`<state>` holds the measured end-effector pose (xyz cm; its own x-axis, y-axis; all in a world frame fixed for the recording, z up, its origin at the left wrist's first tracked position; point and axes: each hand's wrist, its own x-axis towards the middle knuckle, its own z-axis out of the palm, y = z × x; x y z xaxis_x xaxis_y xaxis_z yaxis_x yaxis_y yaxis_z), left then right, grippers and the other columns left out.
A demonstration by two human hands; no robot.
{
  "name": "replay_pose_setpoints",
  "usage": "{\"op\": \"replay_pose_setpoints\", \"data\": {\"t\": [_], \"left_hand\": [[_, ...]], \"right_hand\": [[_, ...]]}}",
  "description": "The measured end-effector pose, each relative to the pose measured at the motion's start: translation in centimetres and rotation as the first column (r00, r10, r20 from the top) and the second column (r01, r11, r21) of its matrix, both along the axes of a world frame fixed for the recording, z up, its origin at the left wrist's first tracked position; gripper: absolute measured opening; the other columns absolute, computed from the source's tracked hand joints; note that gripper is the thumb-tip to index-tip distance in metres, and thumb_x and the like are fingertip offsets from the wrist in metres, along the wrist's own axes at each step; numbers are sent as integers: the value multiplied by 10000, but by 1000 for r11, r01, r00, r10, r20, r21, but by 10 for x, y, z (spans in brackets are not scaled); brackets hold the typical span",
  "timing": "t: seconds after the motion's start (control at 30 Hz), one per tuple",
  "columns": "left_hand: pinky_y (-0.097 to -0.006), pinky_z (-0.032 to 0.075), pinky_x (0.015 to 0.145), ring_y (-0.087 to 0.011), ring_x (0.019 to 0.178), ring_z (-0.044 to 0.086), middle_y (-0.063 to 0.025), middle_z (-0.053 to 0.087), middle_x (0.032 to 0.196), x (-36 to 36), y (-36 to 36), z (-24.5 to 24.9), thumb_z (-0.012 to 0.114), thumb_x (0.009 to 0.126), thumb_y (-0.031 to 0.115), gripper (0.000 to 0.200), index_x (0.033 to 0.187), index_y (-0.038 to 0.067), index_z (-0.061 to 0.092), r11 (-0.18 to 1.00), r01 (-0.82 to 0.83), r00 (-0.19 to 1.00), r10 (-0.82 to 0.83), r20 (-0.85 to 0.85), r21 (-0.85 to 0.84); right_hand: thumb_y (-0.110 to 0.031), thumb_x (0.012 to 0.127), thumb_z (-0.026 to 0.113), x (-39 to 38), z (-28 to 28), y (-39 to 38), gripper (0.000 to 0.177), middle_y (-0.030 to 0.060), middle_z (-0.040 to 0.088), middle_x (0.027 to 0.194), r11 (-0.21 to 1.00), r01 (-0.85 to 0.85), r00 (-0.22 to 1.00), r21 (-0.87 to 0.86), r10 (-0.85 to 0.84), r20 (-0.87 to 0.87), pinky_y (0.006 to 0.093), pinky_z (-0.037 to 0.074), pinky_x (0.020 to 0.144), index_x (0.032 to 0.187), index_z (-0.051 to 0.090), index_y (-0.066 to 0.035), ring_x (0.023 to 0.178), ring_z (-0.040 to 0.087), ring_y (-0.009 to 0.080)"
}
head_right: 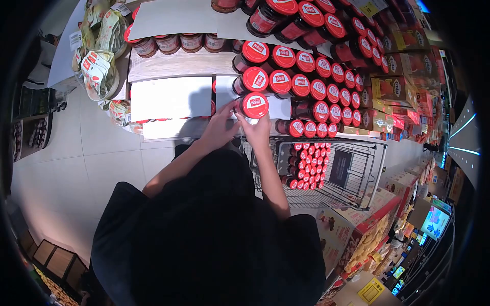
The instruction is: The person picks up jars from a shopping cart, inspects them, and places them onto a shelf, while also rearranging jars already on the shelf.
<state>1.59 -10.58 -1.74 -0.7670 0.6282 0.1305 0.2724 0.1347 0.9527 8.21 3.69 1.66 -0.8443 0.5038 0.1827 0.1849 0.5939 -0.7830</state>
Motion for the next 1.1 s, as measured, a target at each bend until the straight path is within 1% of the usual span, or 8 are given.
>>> {"op": "replay_pose_setpoints", "data": {"t": [0.1, 0.3, 0.6, 0.73, 0.8, 0.9, 1.03, 1.1], "left_hand": [[-415, 493, 1067, -382, 1342, 516, -253, 445, 1486, 1, 0, 7, 700, 901, 146, 692, 1484, -43, 377, 1000, 8, 999, -9, 45, 23], [-412, 495, 1081, -354, 1354, 510, -240, 418, 1491, 1, 2, 3, 706, 897, 136, 700, 1484, -35, 364, 997, 18, 990, -28, 140, 72], [-401, 504, 1083, -327, 1358, 519, -212, 442, 1500, 1, 0, -15, 702, 904, 85, 645, 1475, -24, 422, 993, -10, 994, -3, 111, 120], [-416, 529, 1019, -360, 1267, 580, -252, 500, 1438, -2, -8, -7, 702, 873, 113, 600, 1407, -55, 485, 992, -4, 981, -22, 195, 130], [-367, 537, 1038, -288, 1259, 606, -194, 520, 1428, -3, -12, -1, 679, 908, 28, 542, 1414, -38, 496, 991, -31, 975, 1, 223, 130], [-354, 552, 1000, -261, 1216, 624, -180, 540, 1380, -1, -21, -2, 676, 904, 6, 512, 1380, -47, 498, 986, 2, 987, -29, 158, 169], [-343, 562, 963, -241, 1160, 641, -170, 563, 1304, 7, -18, -2, 665, 905, -13, 487, 1356, -43, 484, 987, 20, 990, -42, 136, 159], [-334, 564, 933, -235, 1128, 651, -165, 587, 1246, 7, -13, 2, 643, 914, -30, 484, 1364, -27, 465, 984, -43, 976, 6, 216, 171]], "right_hand": [[-175, 765, 892, 1, -1, 1, 536, 183, 725, 1117, 999, 26, 998, -28, -24, 64, 398, 554, 889, 1193, 633, 18, 1055, 720, 309], [-155, 774, 880, 1, 3, 1, 477, 171, 753, 1064, 1000, -12, 1000, -27, 13, 19, 392, 555, 887, 1160, 660, 17, 1026, 734, 289], [-137, 837, 823, 0, -3, 7, 392, 143, 762, 1079, 984, -101, 993, -148, 109, 45, 376, 539, 923, 1176, 692, 10, 1041, 729, 235], [-145, 842, 822, 3, -12, 6, 356, 147, 754, 1069, 985, -84, 996, -150, 88, 19, 383, 538, 899, 1137, 697, 10, 1022, 725, 259], [-171, 830, 839, 4, -9, 1, 378, 155, 736, 1067, 998, -37, 999, -60, 38, 19, 403, 536, 874, 1122, 677, 8, 998, 713, 305], [-183, 817, 851, 7, -7, -1, 454, 167, 719, 1118, 1000, 22, 999, 19, -23, 42, 413, 537, 878, 1173, 638, 3, 1004, 707, 335], [-189, 822, 844, 12, -8, -3, 522, 192, 693, 1144, 997, 70, 996, -40, -68, 52, 443, 519, 922, 1241, 589, -10, 1067, 675, 366], [-180, 838, 826, 15, -10, 0, 527, 211, 676, 1177, 995, 79, 996, -58, -77, 39, 449, 500, 962, 1267, 571, -9, 1141, 648, 370]]}}
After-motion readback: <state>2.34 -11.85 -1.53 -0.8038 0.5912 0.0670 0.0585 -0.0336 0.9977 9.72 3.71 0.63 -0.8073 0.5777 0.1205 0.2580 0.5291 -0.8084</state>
